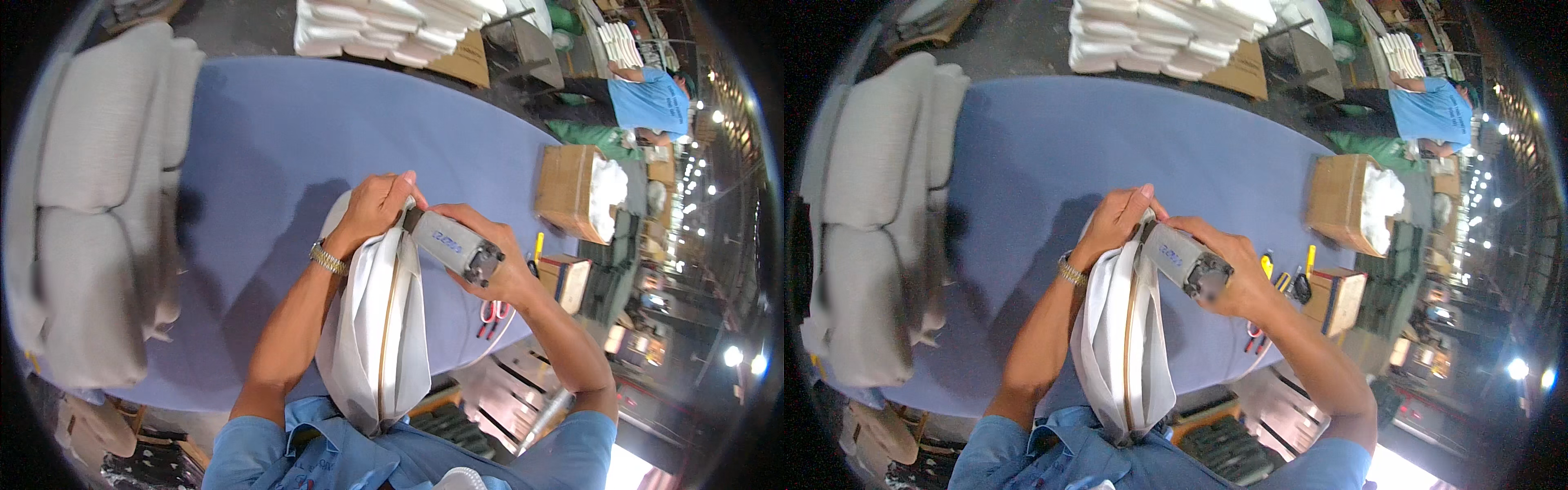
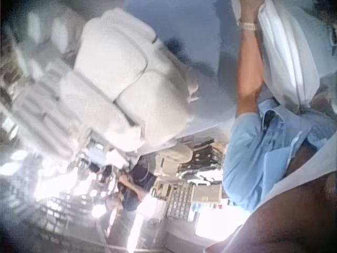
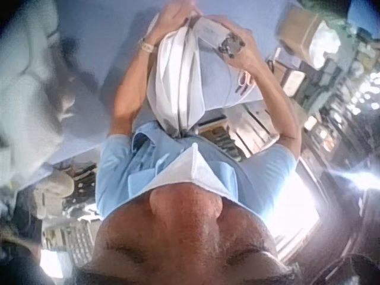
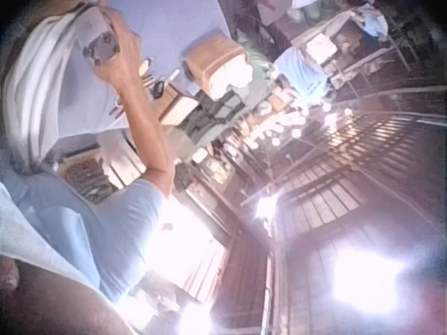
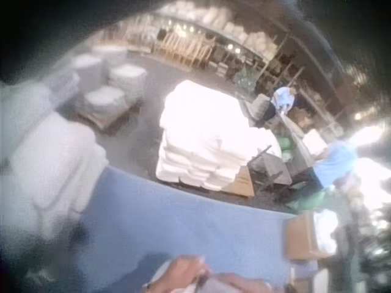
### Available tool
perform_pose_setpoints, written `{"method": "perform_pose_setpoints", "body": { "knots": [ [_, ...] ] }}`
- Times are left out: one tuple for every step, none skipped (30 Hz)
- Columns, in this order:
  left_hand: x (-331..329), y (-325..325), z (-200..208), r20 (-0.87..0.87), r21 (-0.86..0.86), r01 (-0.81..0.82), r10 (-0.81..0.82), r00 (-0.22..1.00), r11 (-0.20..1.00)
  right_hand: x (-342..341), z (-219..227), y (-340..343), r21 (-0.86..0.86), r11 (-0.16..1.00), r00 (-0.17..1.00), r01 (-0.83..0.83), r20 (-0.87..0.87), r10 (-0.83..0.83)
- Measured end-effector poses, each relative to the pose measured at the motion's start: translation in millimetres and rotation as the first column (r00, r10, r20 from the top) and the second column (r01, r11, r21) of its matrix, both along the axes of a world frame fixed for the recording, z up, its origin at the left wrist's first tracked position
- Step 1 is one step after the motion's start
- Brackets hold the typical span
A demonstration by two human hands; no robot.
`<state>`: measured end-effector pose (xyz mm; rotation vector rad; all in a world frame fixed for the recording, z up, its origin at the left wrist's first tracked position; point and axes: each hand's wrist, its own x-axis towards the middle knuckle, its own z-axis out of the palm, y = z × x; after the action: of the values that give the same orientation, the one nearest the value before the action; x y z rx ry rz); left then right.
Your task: The person wraps a cushion core with fabric, folds the edges, and uses a staple gun to secure the fabric. They trim excess fabric with scissors and continue stapling to finish the cushion cover.
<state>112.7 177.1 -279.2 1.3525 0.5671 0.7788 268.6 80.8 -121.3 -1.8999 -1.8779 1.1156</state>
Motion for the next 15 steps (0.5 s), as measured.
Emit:
{"method": "perform_pose_setpoints", "body": {
  "knots": [
    [-0.4, 2.2, 2.1, -0.018, -0.077, 0.038, -0.04, 0.999, 0.996, -0.7, -1.9, -1.9, 0.06, 0.998, 1.0, 0.0, -0.004, 0.0],
    [-2.7, 3.6, 3.3, -0.036, -0.157, 0.069, -0.075, 0.996, 0.985, -3.0, -2.7, -4.0, 0.119, 0.993, 1.0, 0.001, -0.009, 0.0],
    [-5.7, 3.3, 0.2, -0.056, -0.163, 0.063, -0.073, 0.996, 0.985, -6.0, -3.4, -9.2, 0.19, 0.982, 1.0, 0.0, -0.029, 0.006],
    [-8.6, 7.4, -4.9, -0.079, -0.162, 0.054, -0.067, 0.995, 0.985, -9.3, -5.2, -16.3, 0.267, 0.964, 0.998, 0.0, -0.053, 0.015],
    [-15.9, 15.3, -0.6, -0.109, -0.161, 0.047, -0.065, 0.992, 0.986, -12.2, -9.8, -24.3, 0.343, 0.939, 0.996, 0.011, -0.085, 0.019],
    [-29.0, 17.6, 12.2, -0.2, -0.176, 0.007, -0.042, 0.979, 0.984, -17.4, -15.3, -38.1, 0.368, 0.927, 0.989, 0.074, -0.145, -0.021],
    [-37.1, 12.8, 26.2, -0.279, -0.197, -0.026, -0.031, 0.96, 0.98, -19.3, -18.5, -60.7, 0.378, 0.914, 0.977, 0.144, -0.199, -0.072],
    [-46.0, 11.7, 42.0, -0.347, -0.21, -0.072, -0.005, 0.938, 0.975, -19.4, -22.5, -78.5, 0.388, 0.899, 0.963, 0.2, -0.247, -0.108],
    [-54.8, 10.1, 57.4, -0.466, -0.002, -0.038, 0.032, 0.884, 0.999, -17.7, -32.9, -96.9, 0.391, 0.883, 0.96, 0.26, -0.206, -0.192],
    [-57.6, 3.4, 79.8, -0.615, 0.039, -0.01, 0.032, 0.788, 0.999, -17.9, -51.6, -116.7, 0.382, 0.866, 0.946, 0.323, -0.163, -0.281],
    [-56.1, -5.9, 109.6, -0.742, 0.076, 0.021, 0.043, 0.669, 0.997, -19.7, -70.8, -136.8, 0.377, 0.843, 0.922, 0.384, -0.117, -0.368],
    [-54.5, -14.6, 132.3, -0.84, 0.111, 0.056, 0.063, 0.54, 0.992, -23.4, -87.8, -157.0, 0.321, 0.831, 0.886, 0.455, -0.07, -0.458],
    [-58.6, -19.2, 128.1, -0.819, 0.233, 0.05, 0.168, 0.549, 0.971, -26.9, -104.7, -173.3, 0.279, 0.809, 0.846, 0.517, -0.024, -0.532],
    [-73.2, -19.2, 108.2, -0.786, 0.357, 0.018, 0.29, 0.546, 0.934, -30.2, -116.2, -184.5, 0.239, 0.795, 0.817, 0.557, 0.018, -0.577],
    [-84.7, -20.6, 102.8, -0.741, 0.472, 0.0, 0.396, 0.542, 0.882, -30.2, -128.9, -207.1, 0.307, 0.825, 0.86, 0.474, 0.038, -0.508]
  ]
}}
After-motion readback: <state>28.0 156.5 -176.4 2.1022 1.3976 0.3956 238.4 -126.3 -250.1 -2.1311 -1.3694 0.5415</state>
